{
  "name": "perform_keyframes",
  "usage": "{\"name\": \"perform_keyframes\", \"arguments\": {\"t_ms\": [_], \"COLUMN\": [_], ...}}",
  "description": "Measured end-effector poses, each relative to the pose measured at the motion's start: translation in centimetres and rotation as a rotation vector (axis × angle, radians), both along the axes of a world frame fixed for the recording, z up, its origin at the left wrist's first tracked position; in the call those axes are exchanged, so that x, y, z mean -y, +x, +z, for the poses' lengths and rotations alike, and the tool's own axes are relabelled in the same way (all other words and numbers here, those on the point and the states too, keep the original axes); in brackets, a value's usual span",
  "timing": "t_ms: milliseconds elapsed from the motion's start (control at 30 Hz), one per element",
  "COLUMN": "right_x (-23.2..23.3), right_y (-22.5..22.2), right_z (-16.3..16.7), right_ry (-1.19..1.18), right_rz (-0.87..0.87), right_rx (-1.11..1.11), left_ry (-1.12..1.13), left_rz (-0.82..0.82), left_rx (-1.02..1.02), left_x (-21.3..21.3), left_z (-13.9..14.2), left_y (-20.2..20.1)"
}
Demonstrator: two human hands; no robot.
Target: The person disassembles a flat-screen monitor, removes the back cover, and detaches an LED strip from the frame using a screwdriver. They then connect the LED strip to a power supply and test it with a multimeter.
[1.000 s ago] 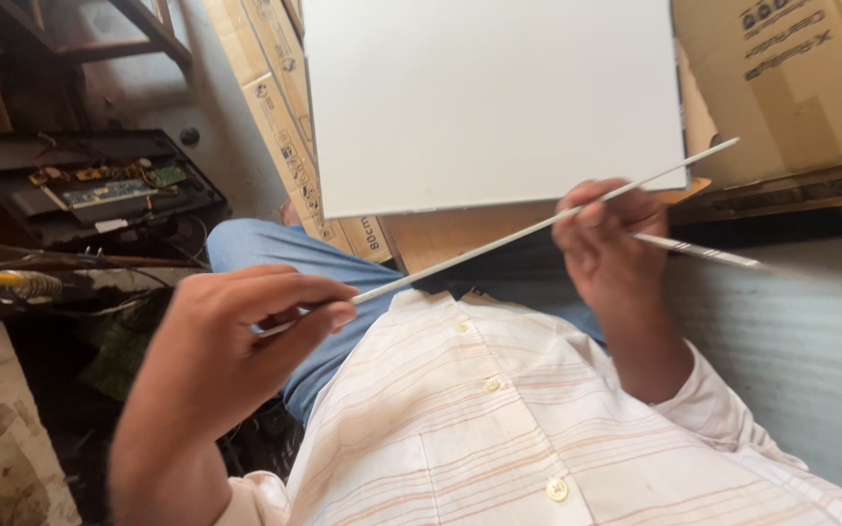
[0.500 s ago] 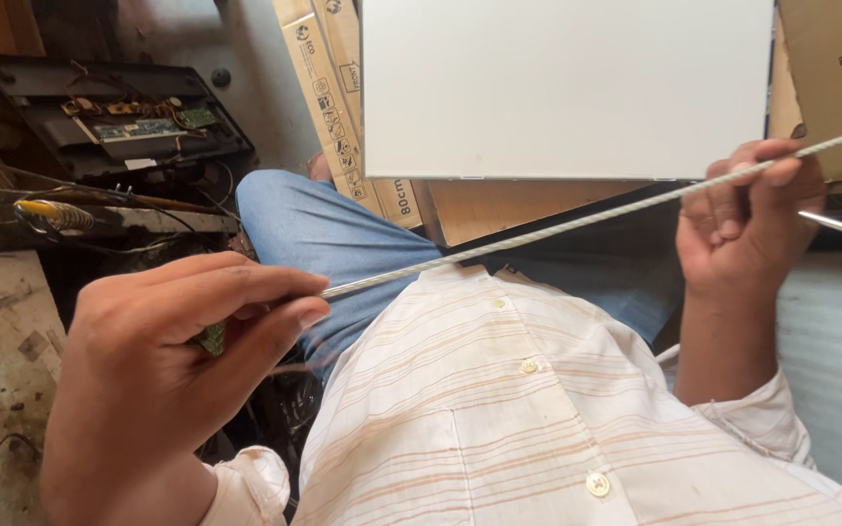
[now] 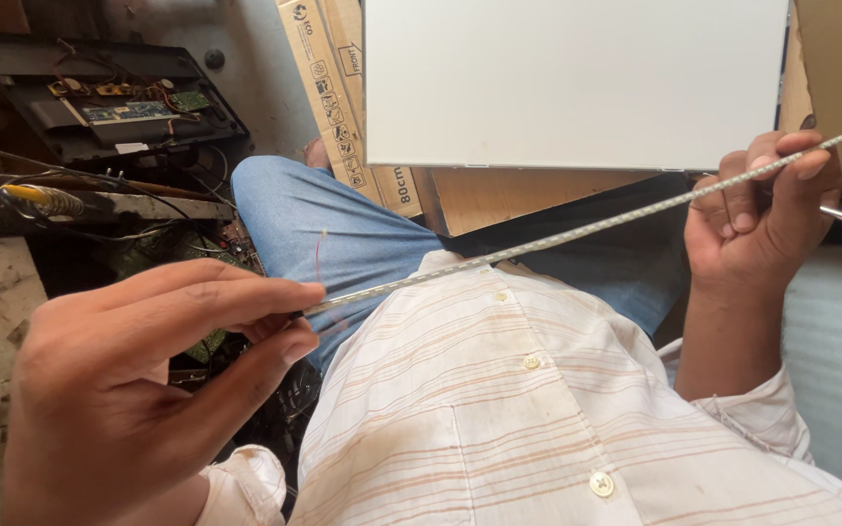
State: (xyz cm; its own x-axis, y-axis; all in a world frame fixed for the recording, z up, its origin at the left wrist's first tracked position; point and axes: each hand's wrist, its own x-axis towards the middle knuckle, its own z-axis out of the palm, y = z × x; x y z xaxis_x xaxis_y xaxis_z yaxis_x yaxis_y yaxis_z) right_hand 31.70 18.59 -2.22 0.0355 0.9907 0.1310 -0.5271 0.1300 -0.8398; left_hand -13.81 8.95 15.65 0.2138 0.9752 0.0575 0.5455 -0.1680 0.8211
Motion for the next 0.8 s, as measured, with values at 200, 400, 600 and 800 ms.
{"name": "perform_keyframes", "arguments": {"t_ms": [200, 400, 600, 800], "right_x": [0.0, -0.1, -0.4, -0.4], "right_y": [0.2, -0.2, -0.1, -0.9], "right_z": [-0.3, 0.1, 0.8, 1.1], "right_ry": [-0.017, -0.018, 0.046, 0.022], "right_rz": [-0.016, -0.022, 0.011, -0.013], "right_rx": [-0.016, -0.009, 0.033, 0.046], "left_ry": [-0.046, -0.026, -0.033, -0.124], "left_rz": [0.021, 0.022, 0.012, 0.019], "left_rx": [-0.023, -0.021, -0.168, -0.557], "left_x": [-0.1, 0.1, -0.7, -3.1], "left_z": [-0.4, -0.9, -2.1, -6.3], "left_y": [0.3, -0.2, 1.0, 4.2]}}
